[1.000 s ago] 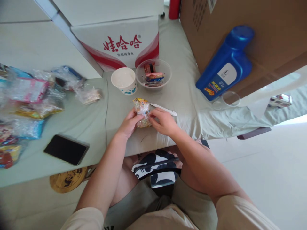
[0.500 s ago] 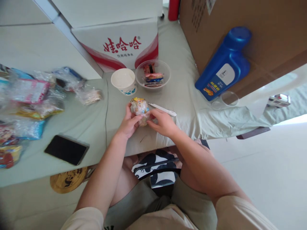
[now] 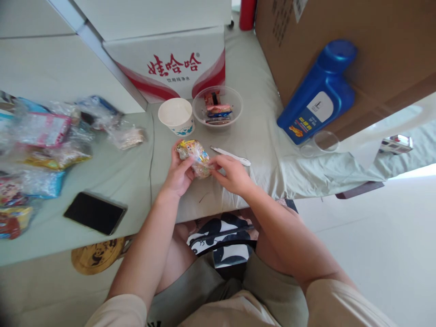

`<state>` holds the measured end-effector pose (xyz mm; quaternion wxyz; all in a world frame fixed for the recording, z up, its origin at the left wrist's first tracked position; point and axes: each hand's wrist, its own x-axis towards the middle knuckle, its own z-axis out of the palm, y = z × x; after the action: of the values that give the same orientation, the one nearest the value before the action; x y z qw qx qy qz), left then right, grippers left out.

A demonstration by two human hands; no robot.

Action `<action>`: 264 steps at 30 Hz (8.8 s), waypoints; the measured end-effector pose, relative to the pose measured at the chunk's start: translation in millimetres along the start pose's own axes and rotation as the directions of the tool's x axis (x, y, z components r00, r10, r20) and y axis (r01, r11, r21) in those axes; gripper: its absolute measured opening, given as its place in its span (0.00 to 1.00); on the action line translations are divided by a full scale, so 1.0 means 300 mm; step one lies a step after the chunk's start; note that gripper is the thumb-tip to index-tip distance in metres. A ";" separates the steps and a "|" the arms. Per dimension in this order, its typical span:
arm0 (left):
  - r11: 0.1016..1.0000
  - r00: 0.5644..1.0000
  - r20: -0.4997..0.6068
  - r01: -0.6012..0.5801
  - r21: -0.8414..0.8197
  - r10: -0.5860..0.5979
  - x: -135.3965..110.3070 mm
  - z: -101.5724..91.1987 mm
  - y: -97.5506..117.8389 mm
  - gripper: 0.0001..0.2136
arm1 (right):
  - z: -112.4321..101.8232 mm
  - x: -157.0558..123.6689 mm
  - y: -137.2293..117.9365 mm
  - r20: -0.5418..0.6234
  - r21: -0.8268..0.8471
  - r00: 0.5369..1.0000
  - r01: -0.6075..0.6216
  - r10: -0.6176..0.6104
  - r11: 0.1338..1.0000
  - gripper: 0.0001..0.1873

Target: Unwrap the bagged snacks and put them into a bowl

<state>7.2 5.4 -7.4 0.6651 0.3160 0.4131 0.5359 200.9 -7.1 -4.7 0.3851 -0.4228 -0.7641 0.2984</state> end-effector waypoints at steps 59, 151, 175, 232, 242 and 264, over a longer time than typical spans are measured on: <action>0.671 0.921 -0.143 -0.152 0.726 0.363 0.045 -0.182 0.044 0.07 | -0.096 0.006 0.073 -0.202 -0.006 0.935 -0.300 0.293 0.954 0.08; 0.249 0.889 0.286 -0.386 0.888 0.358 -0.036 -0.155 0.079 0.06 | -0.076 -0.012 0.063 -0.066 -0.465 0.985 -0.170 0.157 0.869 0.09; 0.510 0.944 0.032 -0.206 0.835 0.329 0.005 -0.234 0.063 0.14 | -0.092 -0.024 0.111 -0.169 -0.476 0.958 -0.283 0.230 0.833 0.17; 0.863 0.929 -0.250 -0.122 0.491 0.273 -0.006 -0.194 0.092 0.13 | -0.100 0.004 0.047 -0.311 0.285 0.833 -0.378 0.457 0.881 0.08; 0.881 0.944 -0.231 -0.107 0.460 0.235 -0.012 -0.177 0.102 0.10 | -0.103 0.003 0.044 -0.284 0.246 0.838 -0.405 0.465 0.881 0.08; 0.797 0.839 -0.325 -0.191 0.573 0.435 0.002 -0.186 0.106 0.11 | -0.127 -0.005 0.064 -0.212 -0.163 0.892 -0.435 0.399 0.886 0.07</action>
<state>-56.7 11.9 -5.8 0.3423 0.4188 0.6213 0.5669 241.5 5.4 0.0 0.3305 -0.6393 -0.6454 0.2560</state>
